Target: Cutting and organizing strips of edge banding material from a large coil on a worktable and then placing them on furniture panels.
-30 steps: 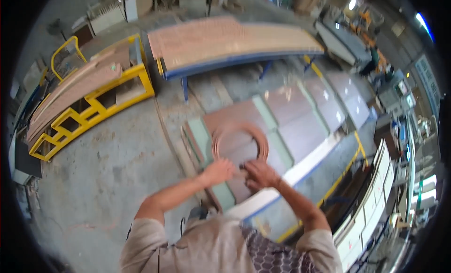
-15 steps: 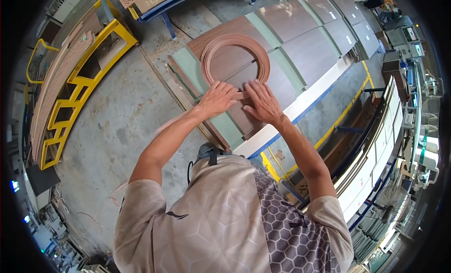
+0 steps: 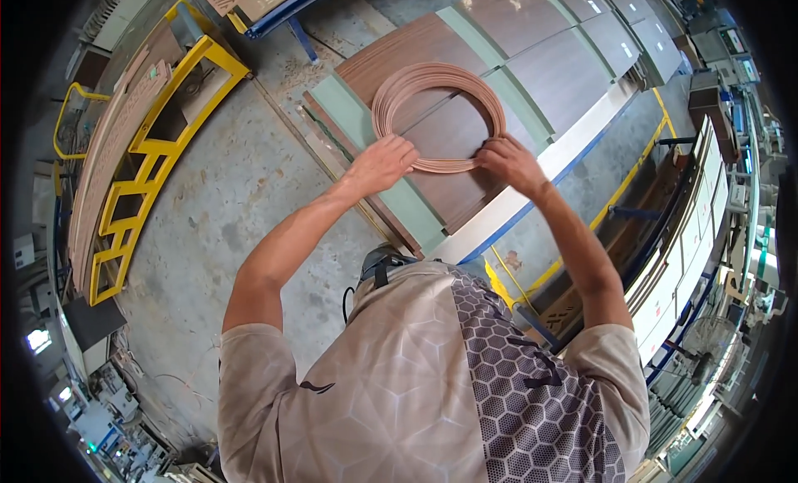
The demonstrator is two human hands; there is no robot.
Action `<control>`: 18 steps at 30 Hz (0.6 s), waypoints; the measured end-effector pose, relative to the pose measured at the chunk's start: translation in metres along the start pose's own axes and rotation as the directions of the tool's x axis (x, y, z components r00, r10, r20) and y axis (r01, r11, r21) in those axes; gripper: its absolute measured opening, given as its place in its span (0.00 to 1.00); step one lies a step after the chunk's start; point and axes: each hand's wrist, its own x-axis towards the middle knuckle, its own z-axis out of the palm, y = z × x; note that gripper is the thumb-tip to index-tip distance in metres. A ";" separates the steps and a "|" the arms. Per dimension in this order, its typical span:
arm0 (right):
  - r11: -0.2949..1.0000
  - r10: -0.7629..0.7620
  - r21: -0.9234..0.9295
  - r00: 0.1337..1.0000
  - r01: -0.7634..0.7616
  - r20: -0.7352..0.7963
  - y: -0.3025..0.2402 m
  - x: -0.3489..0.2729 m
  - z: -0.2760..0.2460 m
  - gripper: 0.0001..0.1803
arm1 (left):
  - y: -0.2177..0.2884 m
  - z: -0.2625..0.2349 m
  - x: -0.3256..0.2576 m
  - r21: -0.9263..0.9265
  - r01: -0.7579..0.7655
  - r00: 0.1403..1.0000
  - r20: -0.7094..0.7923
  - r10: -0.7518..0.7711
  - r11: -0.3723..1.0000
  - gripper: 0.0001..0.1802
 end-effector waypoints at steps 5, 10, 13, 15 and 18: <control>0.979 0.084 -0.183 0.996 -0.087 -0.022 -0.003 0.022 -0.001 0.12 | 0.027 0.019 0.018 0.111 -0.069 0.991 0.123 0.055 0.991 0.15; 0.992 0.095 0.075 0.991 -0.102 0.090 -0.059 0.041 0.039 0.14 | 0.046 0.040 0.014 0.134 0.074 0.990 0.111 -0.090 0.988 0.15; 0.998 0.061 -0.011 0.998 -0.061 -0.010 -0.019 0.016 0.015 0.10 | 0.027 0.008 0.021 0.094 0.062 0.997 0.036 -0.065 0.994 0.15; 0.998 0.053 -0.035 0.998 -0.052 0.029 0.002 0.011 0.000 0.08 | 0.010 0.000 0.016 0.099 0.030 0.999 0.012 -0.031 0.995 0.15; 0.989 0.096 -0.122 0.985 -0.079 0.144 0.028 0.009 -0.016 0.08 | -0.009 0.008 0.009 0.110 -0.034 0.999 -0.037 0.039 0.993 0.14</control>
